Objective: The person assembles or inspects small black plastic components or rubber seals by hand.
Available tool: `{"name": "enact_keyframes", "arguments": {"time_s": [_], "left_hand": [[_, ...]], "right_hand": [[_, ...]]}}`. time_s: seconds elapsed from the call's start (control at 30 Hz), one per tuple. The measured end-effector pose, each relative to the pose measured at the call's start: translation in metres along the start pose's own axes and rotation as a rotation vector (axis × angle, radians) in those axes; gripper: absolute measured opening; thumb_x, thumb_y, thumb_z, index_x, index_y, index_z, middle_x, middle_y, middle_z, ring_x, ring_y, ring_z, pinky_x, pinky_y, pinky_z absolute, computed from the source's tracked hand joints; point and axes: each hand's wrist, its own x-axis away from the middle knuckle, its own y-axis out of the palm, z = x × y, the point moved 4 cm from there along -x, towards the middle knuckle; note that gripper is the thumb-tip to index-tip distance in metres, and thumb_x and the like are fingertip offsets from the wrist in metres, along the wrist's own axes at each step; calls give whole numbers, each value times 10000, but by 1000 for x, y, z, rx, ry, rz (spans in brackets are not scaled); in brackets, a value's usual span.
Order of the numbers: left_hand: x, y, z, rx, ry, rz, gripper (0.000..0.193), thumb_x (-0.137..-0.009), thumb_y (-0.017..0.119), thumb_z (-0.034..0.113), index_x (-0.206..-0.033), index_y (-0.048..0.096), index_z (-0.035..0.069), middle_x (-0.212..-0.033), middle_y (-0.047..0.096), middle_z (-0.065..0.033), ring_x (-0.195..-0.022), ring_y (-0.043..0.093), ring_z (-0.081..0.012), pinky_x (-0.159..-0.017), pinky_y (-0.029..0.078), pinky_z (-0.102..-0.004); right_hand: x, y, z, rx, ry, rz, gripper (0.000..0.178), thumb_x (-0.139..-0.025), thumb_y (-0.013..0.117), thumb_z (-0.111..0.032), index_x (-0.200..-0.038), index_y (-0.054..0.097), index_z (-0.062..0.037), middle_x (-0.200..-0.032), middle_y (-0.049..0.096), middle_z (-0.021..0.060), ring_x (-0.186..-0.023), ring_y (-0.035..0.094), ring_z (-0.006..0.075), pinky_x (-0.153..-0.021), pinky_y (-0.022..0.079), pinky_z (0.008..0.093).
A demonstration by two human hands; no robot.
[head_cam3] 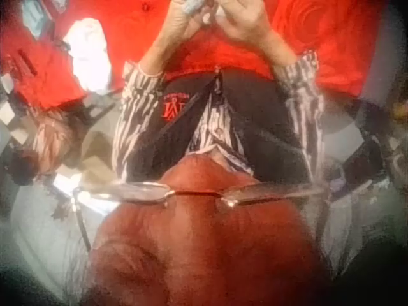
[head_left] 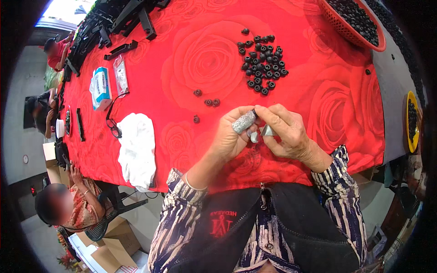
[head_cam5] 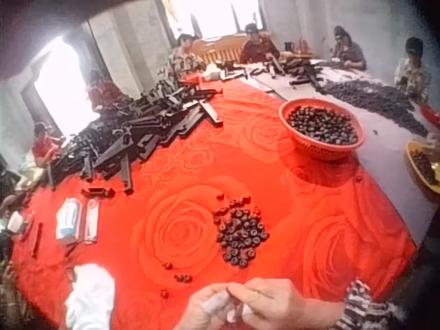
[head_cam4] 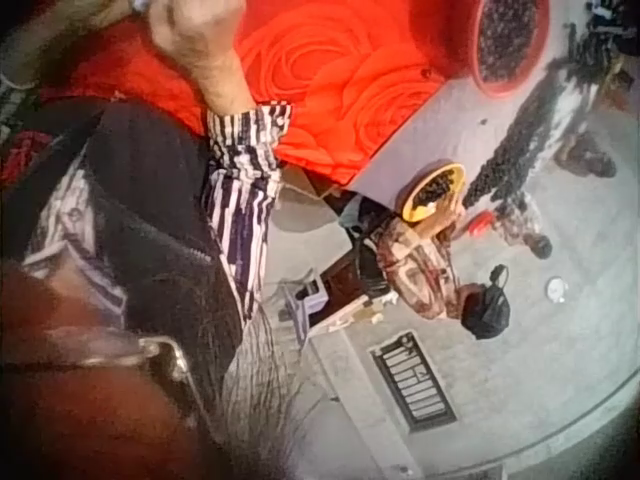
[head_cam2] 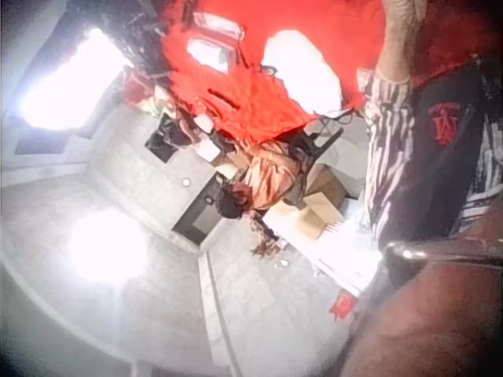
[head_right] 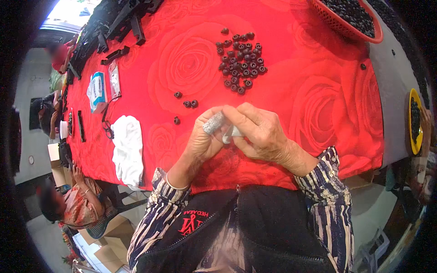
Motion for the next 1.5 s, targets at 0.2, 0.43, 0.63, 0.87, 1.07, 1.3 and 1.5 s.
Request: {"name": "enact_keyframes", "arguments": {"time_s": [0.2,0.43,0.63,0.87,1.07,1.3,1.5], "left_hand": [[2,-2,-7,-19,-62,-67,174,-834,559,35,-1003,567,-7,-895,619,-93,-755,592,-123,-657,499,-214],[5,6,6,-169,81,-42,198,-821,587,36,-1009,562,-19,-877,619,-87,-714,591,-116,-624,500,-213],[9,16,45,-735,453,82,167,-783,625,12,-945,589,-5,-840,615,-51,-674,577,-95,-596,481,-208],[11,19,81,-1561,1045,339,177,-661,676,6,-812,600,61,-718,566,-46,-635,511,-180,-551,424,-288],[13,14,87,-1917,1041,511,135,-685,665,110,-800,601,82,-744,578,-33,-745,524,-221,-667,422,-354],[15,22,84,-1949,1182,488,193,-690,659,91,-876,610,86,-774,569,-66,-762,526,-221,-684,421,-356],[14,19,44,-1004,604,45,183,-780,626,63,-950,572,23,-808,574,-48,-688,554,-119,-570,450,-240]], "right_hand": [[1,1,5,-40,23,-15,525,-569,613,6,-1086,526,32,-756,506,114,-648,553,259,-546,467,334],[0,-2,5,-108,107,-2,474,-603,588,24,-1073,537,12,-750,514,117,-600,547,253,-521,456,324],[1,-2,28,186,171,15,378,-631,635,-14,-992,523,-37,-770,496,93,-603,559,265,-506,454,348],[-9,5,32,398,239,-81,391,-691,637,-56,-1065,521,-57,-825,525,97,-628,572,261,-521,460,339],[-10,8,42,509,273,-95,328,-699,643,-114,-1003,528,-72,-829,563,97,-673,590,276,-559,478,359],[-4,-1,39,185,201,34,174,-755,605,-87,-915,563,-33,-726,583,80,-629,587,204,-524,452,301],[-1,-5,29,-539,628,-44,141,-826,583,-78,-943,595,1,-733,580,-2,-611,511,53,-534,397,184]]}}
